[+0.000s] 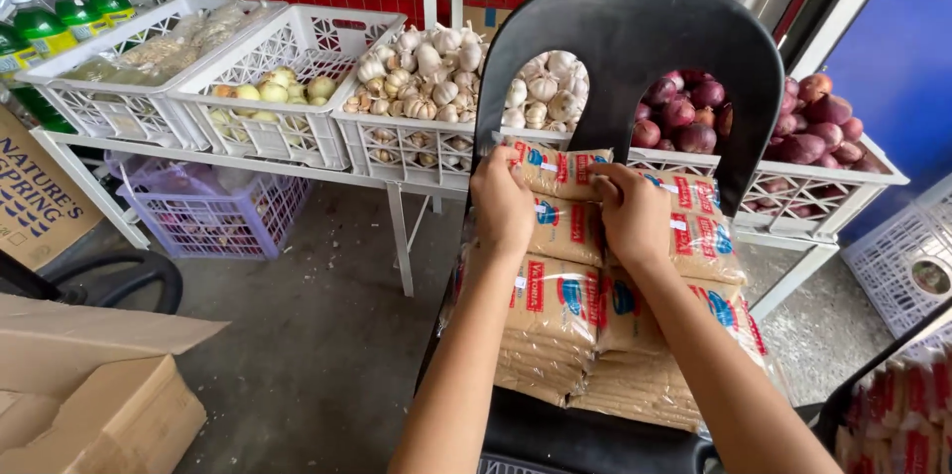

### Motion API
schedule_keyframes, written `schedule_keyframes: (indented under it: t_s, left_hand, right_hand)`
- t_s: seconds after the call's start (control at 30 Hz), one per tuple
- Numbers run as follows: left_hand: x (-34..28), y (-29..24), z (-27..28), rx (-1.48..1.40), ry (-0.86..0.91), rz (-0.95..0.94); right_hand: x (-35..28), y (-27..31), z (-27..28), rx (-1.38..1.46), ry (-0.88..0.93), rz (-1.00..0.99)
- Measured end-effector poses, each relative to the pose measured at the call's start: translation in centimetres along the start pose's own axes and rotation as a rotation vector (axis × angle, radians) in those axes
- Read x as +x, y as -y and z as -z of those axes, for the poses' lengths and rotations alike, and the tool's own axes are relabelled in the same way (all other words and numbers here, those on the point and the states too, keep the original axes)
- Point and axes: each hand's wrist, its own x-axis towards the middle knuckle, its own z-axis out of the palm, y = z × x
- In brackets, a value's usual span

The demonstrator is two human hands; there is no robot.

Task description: Clean individual packets of sugar and stack them neatly on a chair in a grocery store.

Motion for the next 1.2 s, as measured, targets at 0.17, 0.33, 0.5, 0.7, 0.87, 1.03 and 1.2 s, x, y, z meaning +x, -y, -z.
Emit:
schedule_keyframes:
  t_s: [0.17,0.33,0.5,0.7,0.87,1.03,1.2]
  left_hand:
    - [-0.4,-2.0,0.9,0.193,0.002,-0.056]
    - [-0.3,-2.7,1.1,0.308,0.111,-0.024]
    - [-0.1,-1.3,-0.2,0.376,0.174,0.136]
    - [0.2,-2.7,1.0,0.409,0.193,0.257]
    - [0.1,-1.5,0.8,0.331,0.122,0.229]
    - [0.2,-0.2,0.4,0.142,0.042,0.228]
    - [0.2,-1.7,1.1,0.186,0.023,0.268]
  right_hand:
    - [0.1,0.4,0.3,-0.088,0.02,-0.064]
    - [-0.5,-1.1,-0.8,-0.103,-0.041,-0.016]
    - [-0.5,-1.7,-1.1,-0.235,-0.141,0.167]
    - [-0.5,-0.5,-0.1,-0.164,-0.088,0.002]
    - [-0.4,-1.1,-0.2,-0.133,-0.061,0.027]
    - [-0.6,-0.2,0.2,-0.114,-0.032,0.045]
    - [-0.6,-0.1,0.2,-0.22,0.075,-0.042]
